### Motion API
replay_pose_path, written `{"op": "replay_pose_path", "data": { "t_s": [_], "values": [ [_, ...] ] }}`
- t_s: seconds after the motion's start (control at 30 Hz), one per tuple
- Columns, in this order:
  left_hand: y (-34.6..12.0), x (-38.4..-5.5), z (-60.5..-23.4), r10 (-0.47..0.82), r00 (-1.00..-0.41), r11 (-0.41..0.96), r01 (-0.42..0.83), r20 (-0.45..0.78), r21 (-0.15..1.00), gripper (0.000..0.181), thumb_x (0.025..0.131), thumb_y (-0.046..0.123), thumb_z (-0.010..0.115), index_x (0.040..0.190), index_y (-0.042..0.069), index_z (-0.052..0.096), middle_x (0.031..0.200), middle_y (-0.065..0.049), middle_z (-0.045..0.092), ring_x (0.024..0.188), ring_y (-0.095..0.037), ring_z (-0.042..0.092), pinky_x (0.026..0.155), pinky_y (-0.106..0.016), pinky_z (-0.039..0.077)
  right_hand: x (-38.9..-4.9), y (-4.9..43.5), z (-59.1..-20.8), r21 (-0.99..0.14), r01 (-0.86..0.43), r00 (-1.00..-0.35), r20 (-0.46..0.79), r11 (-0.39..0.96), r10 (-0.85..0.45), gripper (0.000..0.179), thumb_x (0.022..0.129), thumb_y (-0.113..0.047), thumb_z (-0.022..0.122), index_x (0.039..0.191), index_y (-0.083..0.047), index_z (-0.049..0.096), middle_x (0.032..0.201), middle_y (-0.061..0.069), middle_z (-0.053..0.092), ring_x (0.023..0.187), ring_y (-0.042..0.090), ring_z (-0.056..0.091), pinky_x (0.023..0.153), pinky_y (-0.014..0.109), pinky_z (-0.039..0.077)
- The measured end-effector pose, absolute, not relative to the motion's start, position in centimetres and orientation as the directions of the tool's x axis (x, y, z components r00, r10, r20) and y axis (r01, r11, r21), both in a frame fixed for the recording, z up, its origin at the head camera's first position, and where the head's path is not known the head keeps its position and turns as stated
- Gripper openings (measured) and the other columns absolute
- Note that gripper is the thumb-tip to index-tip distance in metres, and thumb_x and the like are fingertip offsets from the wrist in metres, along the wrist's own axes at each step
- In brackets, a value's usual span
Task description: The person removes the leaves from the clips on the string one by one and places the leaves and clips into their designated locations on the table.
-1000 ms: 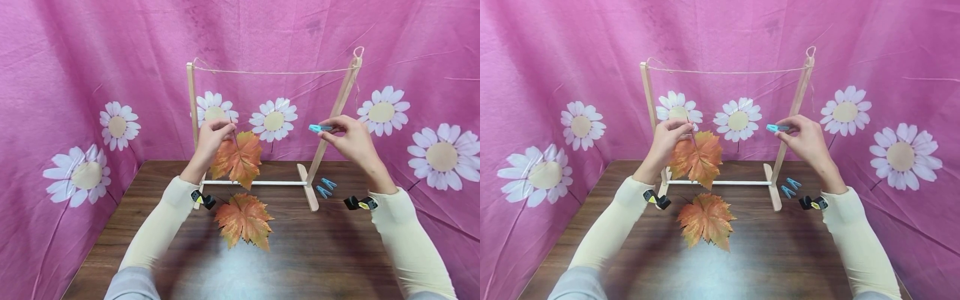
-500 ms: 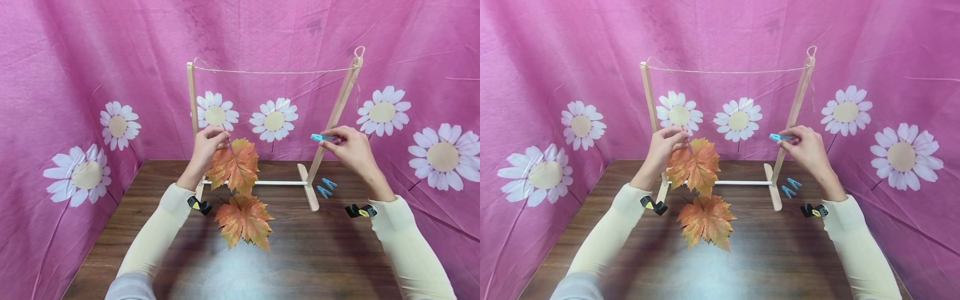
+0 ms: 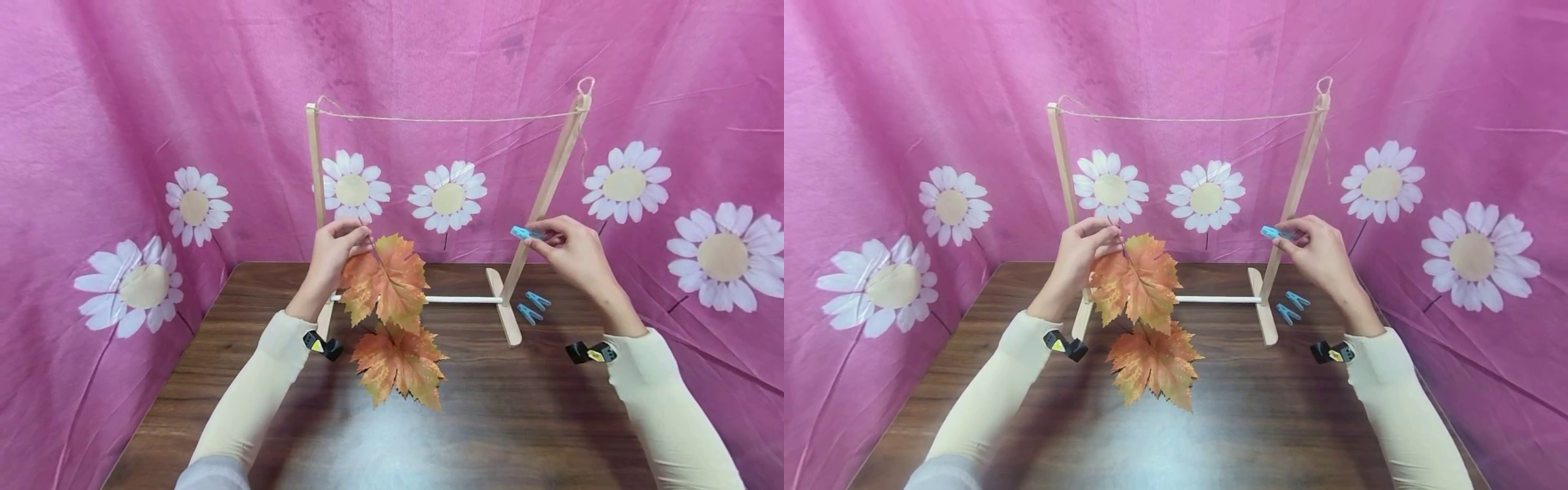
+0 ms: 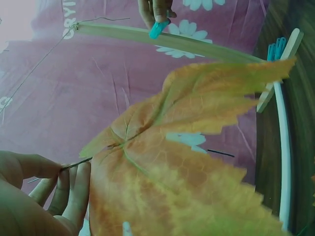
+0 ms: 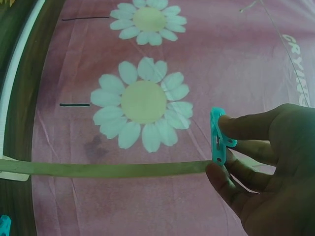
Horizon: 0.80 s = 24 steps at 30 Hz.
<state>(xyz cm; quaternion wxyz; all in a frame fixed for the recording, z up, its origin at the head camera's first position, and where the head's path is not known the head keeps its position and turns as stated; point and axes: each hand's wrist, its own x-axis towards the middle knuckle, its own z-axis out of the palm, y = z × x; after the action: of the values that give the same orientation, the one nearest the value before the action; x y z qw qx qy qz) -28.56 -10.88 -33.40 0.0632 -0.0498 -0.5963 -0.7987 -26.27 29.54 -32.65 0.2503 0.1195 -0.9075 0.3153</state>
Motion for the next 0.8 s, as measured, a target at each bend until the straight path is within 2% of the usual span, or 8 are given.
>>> {"op": "replay_pose_path", "data": {
  "t_s": [0.2,0.47,0.67,0.8],
  "values": [
    [-11.2,-28.3,-34.3,-0.037,-0.992,-0.31,0.126,0.121,0.942,0.003,0.099,-0.006,0.069,0.102,-0.008,0.07,0.083,-0.004,0.073,0.074,-0.014,0.075,0.072,-0.026,0.068,-25.9,29.9,-33.0,-0.531,-0.321,-0.876,0.48,0.784,-0.034,0.022,0.093,-0.013,0.082,0.114,-0.006,0.08,0.102,0.017,0.075,0.072,-0.012,0.054,0.059,0.008,0.044],
    [-11.6,-27.8,-35.1,-0.02,-0.996,-0.306,0.092,0.09,0.948,0.007,0.101,-0.005,0.067,0.106,-0.009,0.069,0.082,-0.005,0.074,0.072,-0.013,0.076,0.074,-0.028,0.069,-25.7,30.5,-33.5,-0.537,-0.315,-0.889,0.455,0.783,-0.046,0.023,0.093,-0.015,0.083,0.113,-0.005,0.079,0.104,0.019,0.075,0.074,-0.013,0.054,0.063,0.006,0.044],
    [-11.8,-27.6,-36.0,-0.016,-0.997,-0.318,0.078,0.077,0.945,0.017,0.1,-0.007,0.065,0.114,-0.018,0.066,0.081,-0.002,0.075,0.073,-0.013,0.076,0.075,-0.028,0.069,-25.8,31.1,-34.1,-0.532,-0.313,-0.889,0.455,0.787,-0.046,0.023,0.092,-0.015,0.083,0.112,-0.005,0.079,0.103,0.019,0.076,0.073,-0.014,0.054,0.064,0.006,0.044],
    [-11.9,-27.4,-36.6,-0.018,-0.998,-0.316,0.069,0.067,0.946,0.017,0.1,-0.008,0.065,0.113,-0.018,0.067,0.082,-0.003,0.075,0.073,-0.014,0.076,0.075,-0.029,0.069,-25.7,31.6,-34.5,-0.535,-0.315,-0.888,0.458,0.784,-0.045,0.023,0.091,-0.014,0.084,0.111,-0.004,0.079,0.103,0.02,0.076,0.072,-0.014,0.054,0.063,0.006,0.045]
  ]
}}
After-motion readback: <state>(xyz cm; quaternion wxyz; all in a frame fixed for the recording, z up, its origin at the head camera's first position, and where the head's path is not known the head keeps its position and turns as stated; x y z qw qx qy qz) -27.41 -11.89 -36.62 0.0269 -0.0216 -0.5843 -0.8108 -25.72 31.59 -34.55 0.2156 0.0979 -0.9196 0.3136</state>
